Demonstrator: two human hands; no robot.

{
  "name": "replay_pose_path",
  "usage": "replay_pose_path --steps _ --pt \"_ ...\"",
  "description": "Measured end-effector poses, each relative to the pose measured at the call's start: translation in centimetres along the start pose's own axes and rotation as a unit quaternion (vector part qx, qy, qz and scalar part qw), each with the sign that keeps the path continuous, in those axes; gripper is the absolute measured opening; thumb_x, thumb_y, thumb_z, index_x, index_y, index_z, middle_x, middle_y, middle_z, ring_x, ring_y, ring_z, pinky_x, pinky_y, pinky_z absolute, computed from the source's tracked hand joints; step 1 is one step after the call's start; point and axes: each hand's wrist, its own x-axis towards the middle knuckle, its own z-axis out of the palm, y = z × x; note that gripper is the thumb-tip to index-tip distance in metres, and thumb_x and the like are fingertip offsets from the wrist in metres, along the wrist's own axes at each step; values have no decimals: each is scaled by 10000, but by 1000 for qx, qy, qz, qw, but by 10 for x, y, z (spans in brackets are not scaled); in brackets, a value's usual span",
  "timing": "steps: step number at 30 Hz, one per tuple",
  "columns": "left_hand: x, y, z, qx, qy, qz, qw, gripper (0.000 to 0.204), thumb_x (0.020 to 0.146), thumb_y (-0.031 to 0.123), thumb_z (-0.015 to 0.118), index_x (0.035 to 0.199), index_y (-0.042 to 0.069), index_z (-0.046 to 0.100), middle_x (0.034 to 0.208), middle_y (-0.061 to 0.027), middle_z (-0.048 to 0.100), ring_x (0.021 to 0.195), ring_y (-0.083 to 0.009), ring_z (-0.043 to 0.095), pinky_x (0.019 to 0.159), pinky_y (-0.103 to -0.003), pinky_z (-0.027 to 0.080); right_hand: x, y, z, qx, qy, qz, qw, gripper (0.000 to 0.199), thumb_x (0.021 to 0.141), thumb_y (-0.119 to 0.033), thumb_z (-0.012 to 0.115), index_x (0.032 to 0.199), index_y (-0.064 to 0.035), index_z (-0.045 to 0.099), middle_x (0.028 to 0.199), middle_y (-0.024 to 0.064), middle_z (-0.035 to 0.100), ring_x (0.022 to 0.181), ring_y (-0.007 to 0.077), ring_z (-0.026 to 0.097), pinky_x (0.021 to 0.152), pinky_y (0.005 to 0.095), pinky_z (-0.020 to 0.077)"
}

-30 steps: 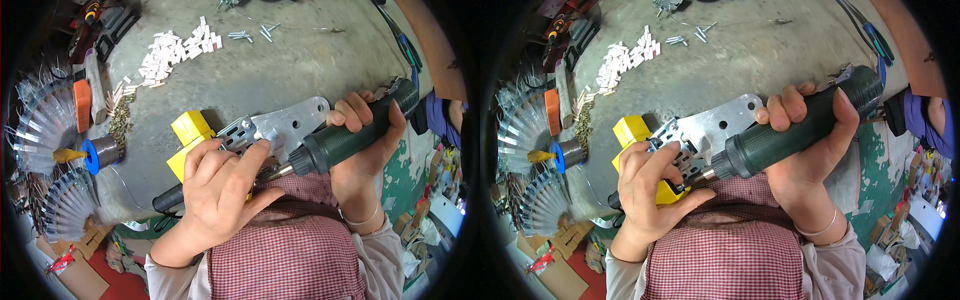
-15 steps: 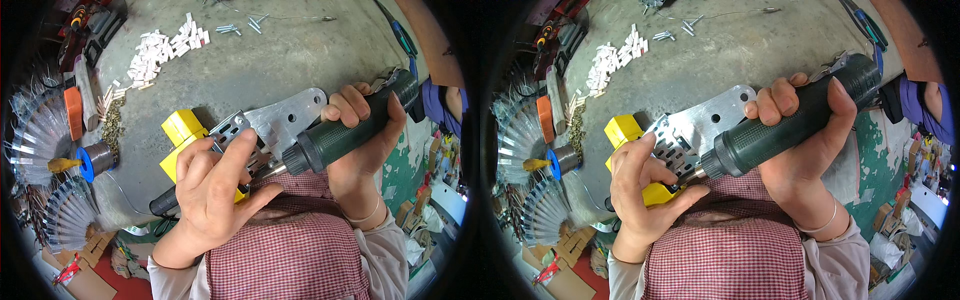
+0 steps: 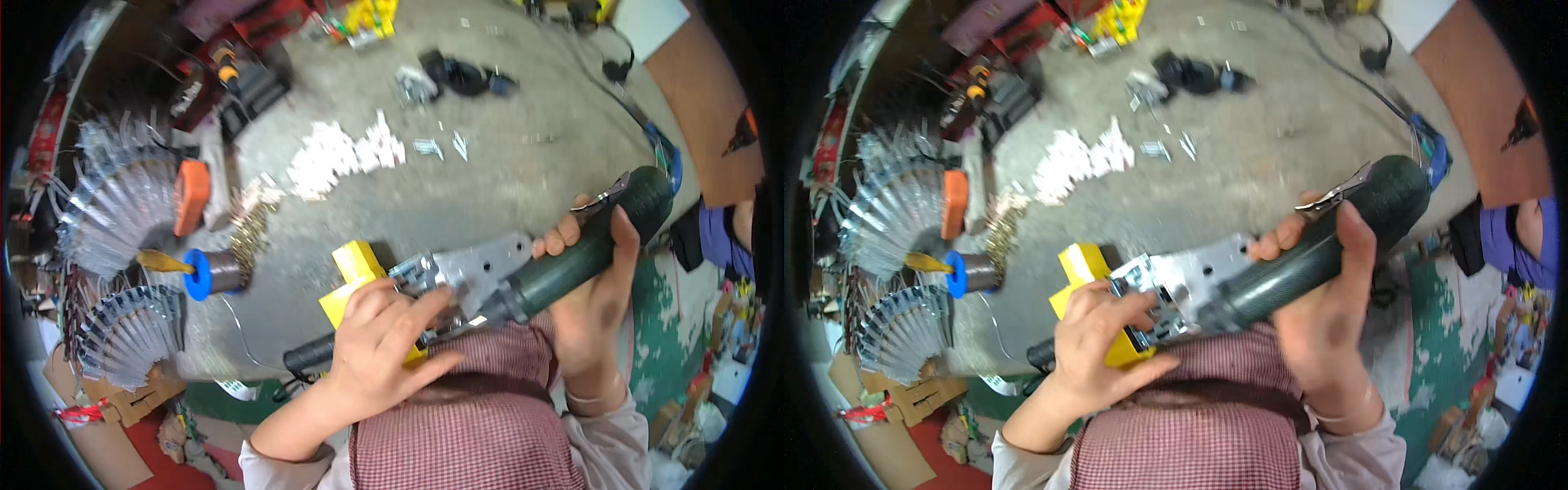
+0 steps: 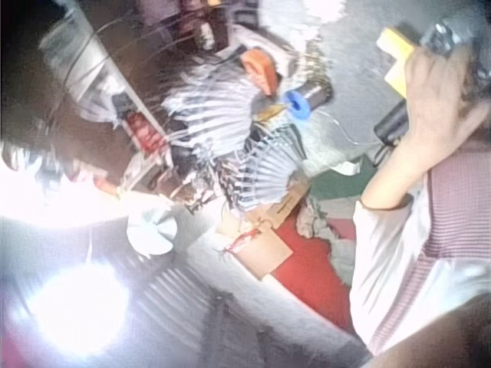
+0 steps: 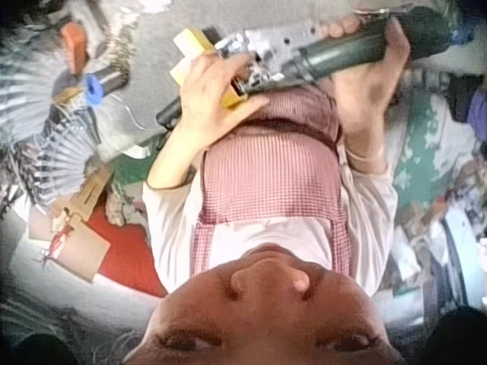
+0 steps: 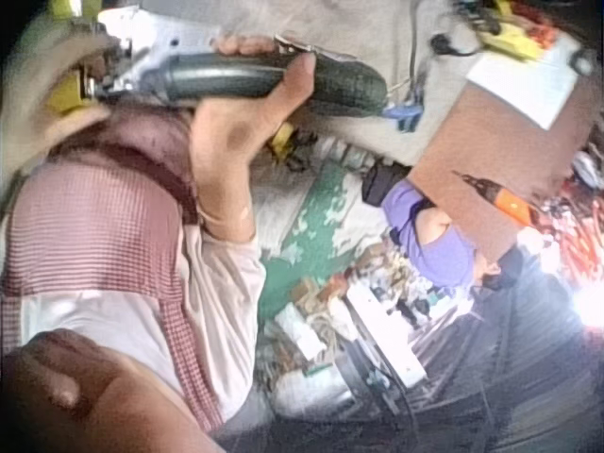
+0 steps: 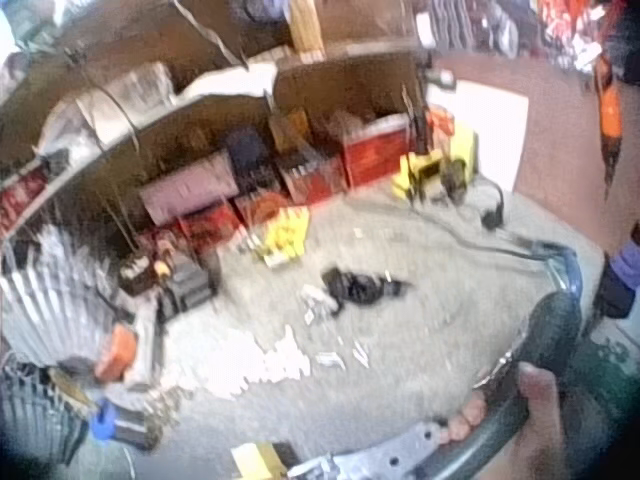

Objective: The person assembles an electrical device by fastening screws into the housing and metal bracket using an electric screwdriver, attaching components to the body, and connecting and twisting wires inside the casing by hand.

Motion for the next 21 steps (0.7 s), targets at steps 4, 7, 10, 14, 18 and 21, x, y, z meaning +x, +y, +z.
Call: replay_pose_path --steps 4,7,10,14,18,21 --pt "11 13 -19 89 -52 -4 995 718 647 268 854 1244 17 542 1178 -153 578 1084 -310 564 898 -417 452 29 -77 -2 -332 -15 -129 934 498 922 -270 564 1318 12 455 1067 124 619 1005 214 616 807 348 547" --pt "28 29 -1 205 -118 -20 972 821 664 313 823 1340 22 458 1214 -155 537 1137 -304 524 918 -416 440 59 -117 -46 -435 -23 -204 877 608 880 -65 576 1426 47 335 1258 166 550 1115 215 588 889 320 509" --pt "39 32 5 225 -245 -84 939 874 684 343 798 1390 20 395 1160 -144 541 1104 -311 530 943 -421 428 68 -116 -70 -640 17 -273 718 558 849 -3 592 1386 11 442 1345 161 529 1220 253 534 962 336 452" --pt "47 47 -51 163 -104 -107 975 847 698 317 806 1385 10 417 1057 -171 576 971 -335 588 818 -401 497 22 -84 -34 -584 -100 -245 767 484 817 -46 614 1295 1 552 1316 119 571 1152 241 567 963 357 451" --pt "56 82 -123 27 191 12 981 864 744 468 725 1379 -37 426 1187 -219 602 1031 -335 620 864 -417 519 -6 3 38 -411 -520 43 748 1073 698 -210 865 1517 -24 197 1514 165 348 1412 253 306 1153 382 248" --pt "61 102 -122 -149 436 -15 887 870 785 496 659 1411 -45 388 1244 -209 574 1086 -314 606 907 -410 510 -20 38 61 -258 -574 275 727 928 779 -237 821 1474 10 258 1353 135 511 1245 211 465 1042 315 363"
